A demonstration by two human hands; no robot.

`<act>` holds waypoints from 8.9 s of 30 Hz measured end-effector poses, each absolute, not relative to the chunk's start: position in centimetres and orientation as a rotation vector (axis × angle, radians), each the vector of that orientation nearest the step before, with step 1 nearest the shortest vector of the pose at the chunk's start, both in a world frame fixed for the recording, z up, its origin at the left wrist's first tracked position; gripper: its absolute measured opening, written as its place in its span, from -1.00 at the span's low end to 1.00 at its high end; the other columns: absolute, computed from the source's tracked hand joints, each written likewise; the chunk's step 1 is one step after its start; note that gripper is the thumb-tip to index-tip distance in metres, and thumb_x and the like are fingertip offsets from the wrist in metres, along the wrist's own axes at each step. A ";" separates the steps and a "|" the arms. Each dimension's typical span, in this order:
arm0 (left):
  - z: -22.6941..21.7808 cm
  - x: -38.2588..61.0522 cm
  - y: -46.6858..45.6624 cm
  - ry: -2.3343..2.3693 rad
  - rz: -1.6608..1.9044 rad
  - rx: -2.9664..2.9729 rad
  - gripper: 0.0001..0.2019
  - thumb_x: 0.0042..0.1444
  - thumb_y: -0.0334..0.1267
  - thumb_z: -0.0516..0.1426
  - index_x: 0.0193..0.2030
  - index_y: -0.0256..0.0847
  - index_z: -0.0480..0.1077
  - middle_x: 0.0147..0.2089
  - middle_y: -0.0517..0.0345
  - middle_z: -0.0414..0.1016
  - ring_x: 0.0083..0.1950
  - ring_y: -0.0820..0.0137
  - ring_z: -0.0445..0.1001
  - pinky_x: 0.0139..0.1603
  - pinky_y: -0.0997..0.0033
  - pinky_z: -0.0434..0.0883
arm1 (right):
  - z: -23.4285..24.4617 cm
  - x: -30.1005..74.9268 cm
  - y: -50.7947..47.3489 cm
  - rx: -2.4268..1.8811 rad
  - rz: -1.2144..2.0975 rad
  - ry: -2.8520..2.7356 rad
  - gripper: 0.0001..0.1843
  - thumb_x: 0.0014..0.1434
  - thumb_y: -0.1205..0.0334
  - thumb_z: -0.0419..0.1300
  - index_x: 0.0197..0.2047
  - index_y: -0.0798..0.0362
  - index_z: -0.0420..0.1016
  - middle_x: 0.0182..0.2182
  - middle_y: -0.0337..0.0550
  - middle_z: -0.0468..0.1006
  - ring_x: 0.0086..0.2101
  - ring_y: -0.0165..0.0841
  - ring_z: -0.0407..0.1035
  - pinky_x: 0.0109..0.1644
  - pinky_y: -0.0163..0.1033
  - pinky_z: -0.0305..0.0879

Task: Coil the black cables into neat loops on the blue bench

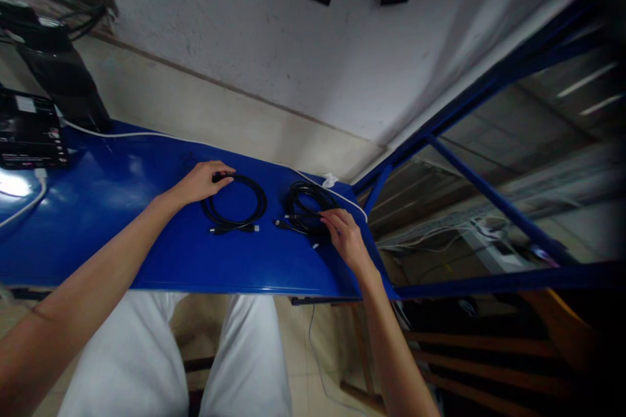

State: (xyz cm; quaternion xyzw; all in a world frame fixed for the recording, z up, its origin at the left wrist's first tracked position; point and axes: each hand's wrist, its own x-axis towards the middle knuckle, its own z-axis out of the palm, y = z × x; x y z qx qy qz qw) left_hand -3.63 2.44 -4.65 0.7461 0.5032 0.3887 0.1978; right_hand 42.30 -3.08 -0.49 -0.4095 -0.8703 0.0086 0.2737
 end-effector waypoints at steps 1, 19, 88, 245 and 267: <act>-4.5 -3.5 2.3 1.400 1.093 2.057 -0.55 0.27 0.13 0.24 0.08 -0.11 0.71 0.04 -0.08 0.76 0.01 0.08 0.69 0.17 0.06 0.58 | -0.2 42.4 -2.9 -1.091 -0.002 -2.334 -0.69 0.59 0.16 0.13 0.18 -0.01 0.68 0.01 0.06 0.70 0.04 -0.07 0.58 0.18 0.14 0.54; -1.4 -2.5 1.4 0.989 1.298 1.100 -0.20 0.31 0.45 0.21 0.32 -0.24 0.56 0.20 -0.33 0.70 0.08 0.01 0.76 -0.02 0.15 0.69 | 2.2 27.2 -2.8 -0.346 -0.071 -2.583 -0.60 0.54 0.42 0.14 0.33 -0.06 0.53 0.01 0.03 0.69 0.09 -0.14 0.52 0.18 0.06 0.49; -2.3 -3.2 1.5 1.425 0.843 1.964 -0.53 0.16 0.10 0.41 0.07 -0.17 0.71 0.06 -0.05 0.75 -0.02 0.14 0.64 0.00 0.18 0.44 | -0.8 25.7 -3.2 -0.474 0.920 -2.252 -0.86 0.57 0.11 0.20 -0.09 -0.07 0.39 -0.05 -0.08 0.74 -0.01 -0.22 0.60 0.21 0.00 0.45; 1.2 -0.2 -0.6 0.532 1.047 0.914 -0.28 0.42 0.35 0.13 0.35 -0.24 0.59 0.37 -0.34 0.59 0.16 -0.02 0.72 0.07 0.13 0.64 | 11.1 26.8 -5.9 -0.282 -0.511 -2.535 -0.94 0.57 0.36 0.22 0.07 0.10 0.46 -0.27 -0.12 0.67 -0.30 -0.31 0.51 -0.19 -0.12 0.24; -2.0 -0.8 0.8 0.808 1.108 0.881 -0.77 0.22 -0.31 0.48 -0.03 -0.38 0.73 -0.02 -0.24 0.75 -0.20 0.35 0.68 -0.09 0.36 0.65 | 2.0 31.0 1.3 -0.270 -0.245 -3.006 -0.79 0.61 0.20 0.02 -0.05 0.06 0.44 -0.07 0.07 0.62 -0.10 -0.15 0.43 0.09 -0.04 0.34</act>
